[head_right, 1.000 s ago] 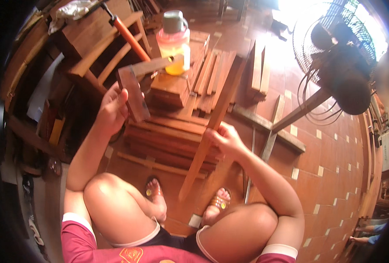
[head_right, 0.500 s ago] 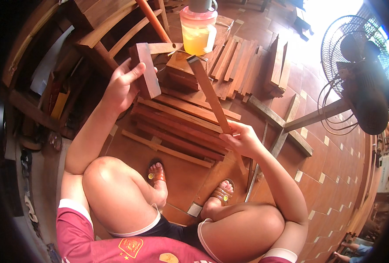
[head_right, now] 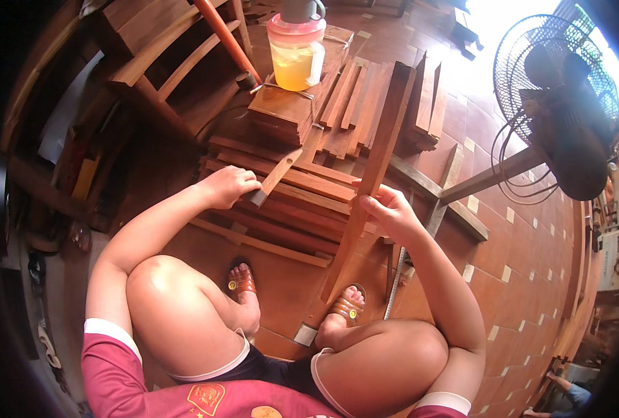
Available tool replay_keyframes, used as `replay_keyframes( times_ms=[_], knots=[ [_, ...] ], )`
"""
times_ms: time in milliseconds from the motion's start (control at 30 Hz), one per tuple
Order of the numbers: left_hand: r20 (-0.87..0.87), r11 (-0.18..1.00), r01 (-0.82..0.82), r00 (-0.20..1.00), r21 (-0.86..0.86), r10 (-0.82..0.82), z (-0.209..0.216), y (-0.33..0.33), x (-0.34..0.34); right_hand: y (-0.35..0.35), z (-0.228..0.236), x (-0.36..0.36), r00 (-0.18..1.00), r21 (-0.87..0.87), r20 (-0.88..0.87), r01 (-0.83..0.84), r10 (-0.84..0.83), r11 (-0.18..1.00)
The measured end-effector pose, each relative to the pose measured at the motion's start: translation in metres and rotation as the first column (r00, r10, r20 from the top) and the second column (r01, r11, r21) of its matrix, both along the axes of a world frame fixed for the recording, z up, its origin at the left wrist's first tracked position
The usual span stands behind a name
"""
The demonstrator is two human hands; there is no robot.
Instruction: The person sits on the floor and repeatedly measures wooden planks using a metal ruler and a try square. They handle each plank individually, aligning the tools to check dimensions and angles, then set the planks aside.
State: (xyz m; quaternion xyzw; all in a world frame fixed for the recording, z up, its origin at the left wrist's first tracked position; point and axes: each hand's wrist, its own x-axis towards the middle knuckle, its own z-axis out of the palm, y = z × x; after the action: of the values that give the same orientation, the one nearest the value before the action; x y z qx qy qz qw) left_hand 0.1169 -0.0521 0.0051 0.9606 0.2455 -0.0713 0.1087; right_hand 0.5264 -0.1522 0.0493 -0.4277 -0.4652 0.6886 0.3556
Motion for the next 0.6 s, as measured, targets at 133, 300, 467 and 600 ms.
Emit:
replay_keyframes(
  times_ms=[133,300,467,600],
  knots=[
    [0.026,0.988,0.068,0.997,0.138,-0.072,-0.035,0.008,0.008,-0.002,-0.007,0.002,1.0,-0.084,-0.022,-0.002,0.0,0.996],
    [-0.038,0.977,0.084,0.996,0.197,-0.078,-0.074,0.025,0.001,0.006,-0.018,-0.005,0.948,-0.106,-0.306,-0.128,0.09,0.986],
    [0.153,0.995,-0.085,0.984,-0.044,0.091,-0.047,0.017,0.037,0.017,-0.029,-0.006,0.851,-0.118,-0.516,-0.18,0.094,0.977],
    [0.146,0.253,0.01,0.838,-0.968,0.526,-0.011,-0.015,0.099,0.036,-0.031,-0.022,0.754,-0.052,-0.649,-0.178,0.102,0.983]
  ],
)
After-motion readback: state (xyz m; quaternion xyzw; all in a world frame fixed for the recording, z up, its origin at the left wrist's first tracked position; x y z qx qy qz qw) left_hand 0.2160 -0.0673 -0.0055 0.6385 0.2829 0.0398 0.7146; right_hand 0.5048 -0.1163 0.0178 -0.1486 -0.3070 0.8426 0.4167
